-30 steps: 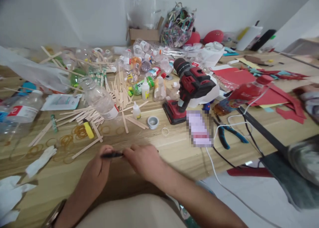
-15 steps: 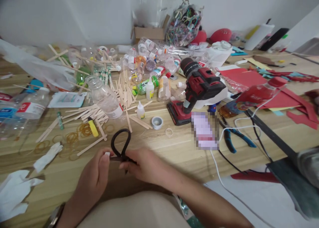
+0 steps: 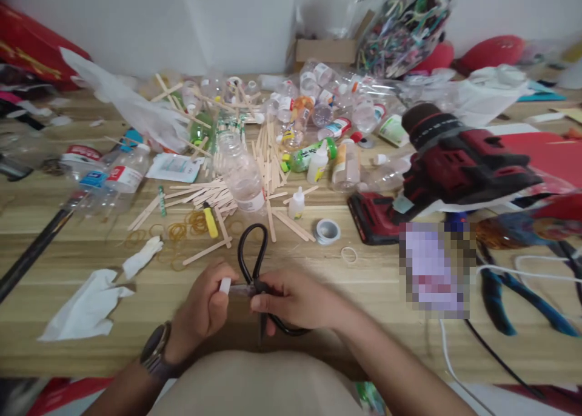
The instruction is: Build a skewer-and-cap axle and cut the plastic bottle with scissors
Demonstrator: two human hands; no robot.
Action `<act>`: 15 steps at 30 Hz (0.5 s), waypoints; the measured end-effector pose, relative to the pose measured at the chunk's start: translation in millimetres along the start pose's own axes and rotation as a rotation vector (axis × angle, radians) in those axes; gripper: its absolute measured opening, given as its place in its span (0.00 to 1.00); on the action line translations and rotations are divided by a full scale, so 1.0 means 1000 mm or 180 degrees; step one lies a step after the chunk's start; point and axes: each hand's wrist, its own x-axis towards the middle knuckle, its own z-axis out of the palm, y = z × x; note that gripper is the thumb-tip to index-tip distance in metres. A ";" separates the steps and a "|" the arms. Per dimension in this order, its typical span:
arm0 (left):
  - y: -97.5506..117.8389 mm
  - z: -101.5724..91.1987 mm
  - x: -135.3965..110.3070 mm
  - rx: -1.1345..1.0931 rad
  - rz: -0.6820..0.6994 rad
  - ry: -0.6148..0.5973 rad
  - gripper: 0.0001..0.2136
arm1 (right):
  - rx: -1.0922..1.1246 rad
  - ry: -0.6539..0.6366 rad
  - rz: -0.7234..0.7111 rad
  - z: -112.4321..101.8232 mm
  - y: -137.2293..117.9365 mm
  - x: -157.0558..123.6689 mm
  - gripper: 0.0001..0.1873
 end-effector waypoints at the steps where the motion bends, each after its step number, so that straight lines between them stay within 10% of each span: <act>1: -0.001 -0.001 0.002 -0.0200 -0.0467 0.0418 0.19 | -0.0455 0.0262 -0.0120 -0.001 0.000 -0.001 0.18; 4: -0.005 -0.007 0.013 -0.0851 -0.1477 0.1182 0.19 | -0.2274 0.1265 -0.0278 -0.005 0.008 -0.003 0.10; 7: -0.002 -0.013 0.023 -0.1696 -0.1918 0.0950 0.20 | -0.3680 0.1824 0.0023 -0.004 0.018 -0.001 0.07; 11: 0.010 -0.012 0.022 -0.2800 -0.2129 0.0632 0.20 | -0.4180 0.2063 0.0206 0.005 0.019 0.004 0.04; 15: 0.021 -0.013 0.017 -0.2996 -0.2080 0.0609 0.20 | -0.4272 0.2222 -0.0057 0.009 0.012 0.002 0.24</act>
